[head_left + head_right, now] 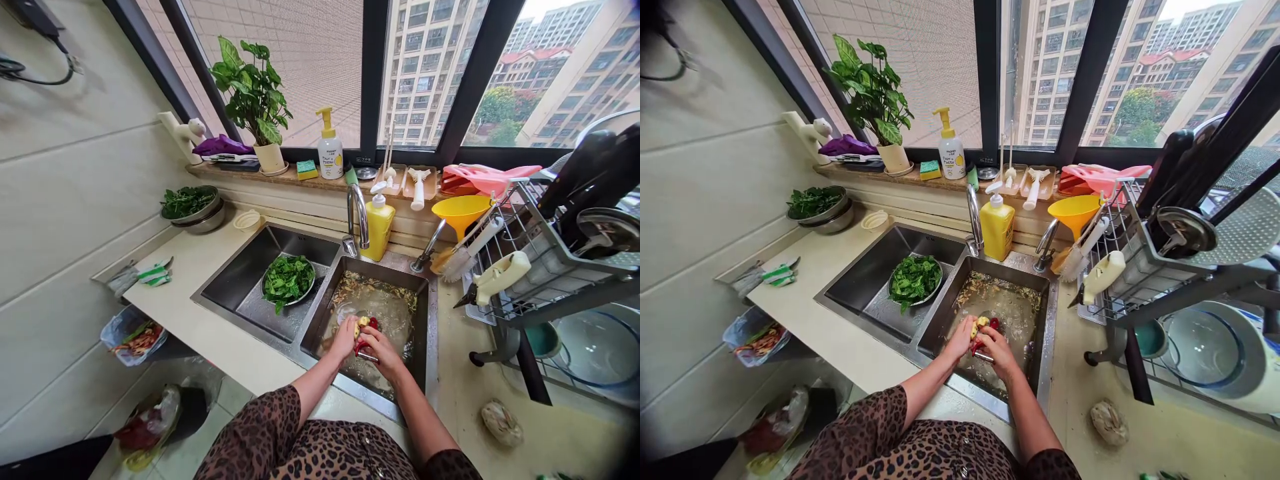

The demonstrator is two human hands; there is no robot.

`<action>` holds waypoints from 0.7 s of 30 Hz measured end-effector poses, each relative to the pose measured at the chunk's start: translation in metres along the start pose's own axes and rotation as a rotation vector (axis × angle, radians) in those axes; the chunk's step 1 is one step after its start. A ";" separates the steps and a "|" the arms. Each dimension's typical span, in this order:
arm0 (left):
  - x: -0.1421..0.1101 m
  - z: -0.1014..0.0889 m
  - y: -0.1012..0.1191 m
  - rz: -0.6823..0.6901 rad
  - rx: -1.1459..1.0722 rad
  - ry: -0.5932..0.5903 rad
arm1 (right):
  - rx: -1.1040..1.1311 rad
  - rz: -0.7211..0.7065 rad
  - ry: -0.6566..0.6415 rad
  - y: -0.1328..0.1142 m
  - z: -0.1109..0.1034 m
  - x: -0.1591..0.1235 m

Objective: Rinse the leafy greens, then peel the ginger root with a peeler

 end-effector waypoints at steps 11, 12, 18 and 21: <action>0.009 0.006 -0.010 0.164 0.178 -0.097 | -0.197 -0.084 0.096 0.001 -0.012 0.002; 0.009 0.007 -0.011 0.138 0.176 -0.105 | -0.193 -0.090 0.085 0.000 -0.013 0.003; 0.007 0.007 -0.014 0.059 0.189 -0.139 | -0.163 -0.098 0.044 0.002 -0.015 0.005; 0.007 0.007 -0.014 0.067 0.200 -0.148 | -0.181 -0.109 0.051 0.001 -0.016 0.005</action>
Point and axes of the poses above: each hand's wrist, its own x-axis towards the middle knuckle, its own z-axis out of the palm, y = z × x, the point moved 4 cm from there along x, towards the middle knuckle, and after that the axes turned 5 degrees about -y, right-handed, at the moved point
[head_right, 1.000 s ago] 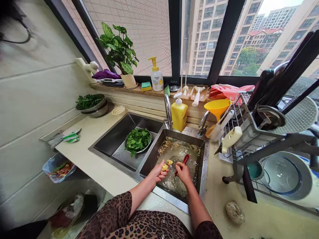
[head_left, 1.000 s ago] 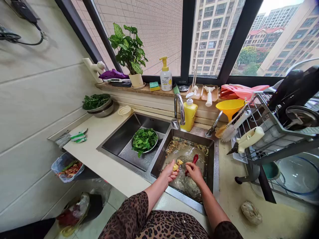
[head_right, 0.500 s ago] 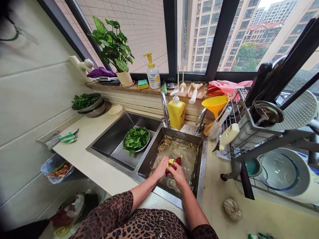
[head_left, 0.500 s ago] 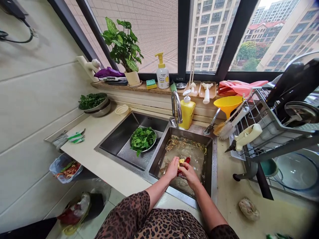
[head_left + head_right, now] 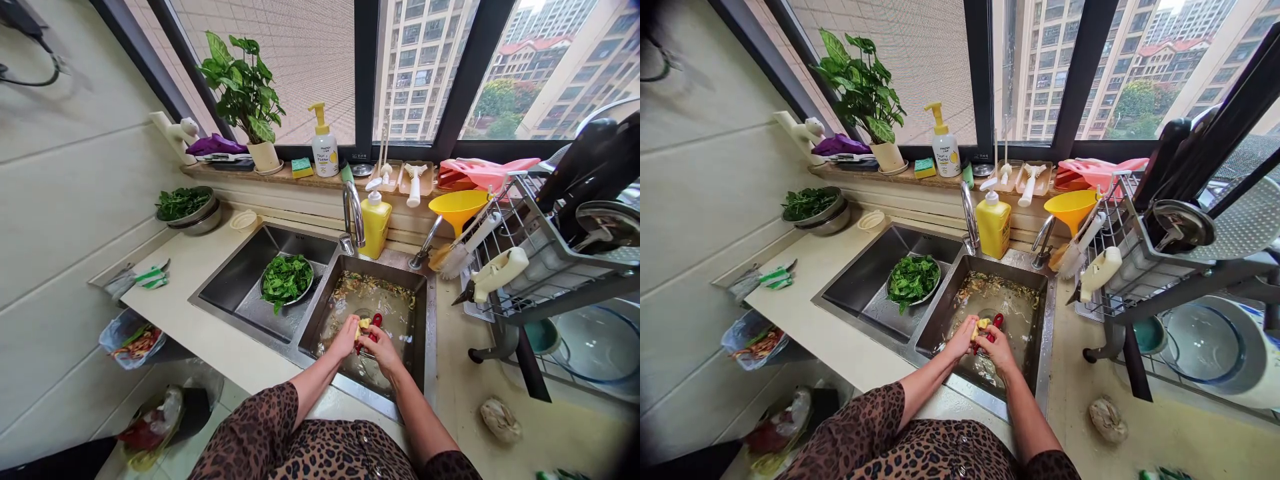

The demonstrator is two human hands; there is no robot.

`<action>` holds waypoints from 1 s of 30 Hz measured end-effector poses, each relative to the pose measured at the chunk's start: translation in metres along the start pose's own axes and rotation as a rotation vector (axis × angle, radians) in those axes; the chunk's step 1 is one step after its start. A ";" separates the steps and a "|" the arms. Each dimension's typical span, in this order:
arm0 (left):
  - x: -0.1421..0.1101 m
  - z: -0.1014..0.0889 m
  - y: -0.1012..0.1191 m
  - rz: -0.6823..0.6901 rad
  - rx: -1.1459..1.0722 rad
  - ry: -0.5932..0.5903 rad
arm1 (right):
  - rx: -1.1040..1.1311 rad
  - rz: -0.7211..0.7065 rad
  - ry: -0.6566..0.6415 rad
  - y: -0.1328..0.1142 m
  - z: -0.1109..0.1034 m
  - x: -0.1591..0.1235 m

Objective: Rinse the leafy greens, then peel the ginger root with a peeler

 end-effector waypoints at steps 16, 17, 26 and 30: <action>0.001 0.003 0.011 0.181 0.279 -0.035 | -0.017 -0.185 0.078 -0.013 0.008 0.001; 0.001 0.003 0.011 0.180 0.279 -0.035 | -0.021 -0.192 0.088 -0.010 0.007 0.003; 0.001 0.006 0.013 0.145 0.131 -0.021 | -0.544 -0.197 0.208 0.008 -0.006 0.017; 0.002 0.003 0.000 -0.156 -0.229 -0.056 | -0.847 -0.048 0.209 0.016 -0.020 0.022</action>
Point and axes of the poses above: each hand's wrist, its own x-axis towards the middle knuckle, its own z-axis out of the palm, y = z × x, the point moved 4 cm from there along x, towards the middle knuckle, and after that the axes turned 5 degrees about -y, right-handed, at the moved point
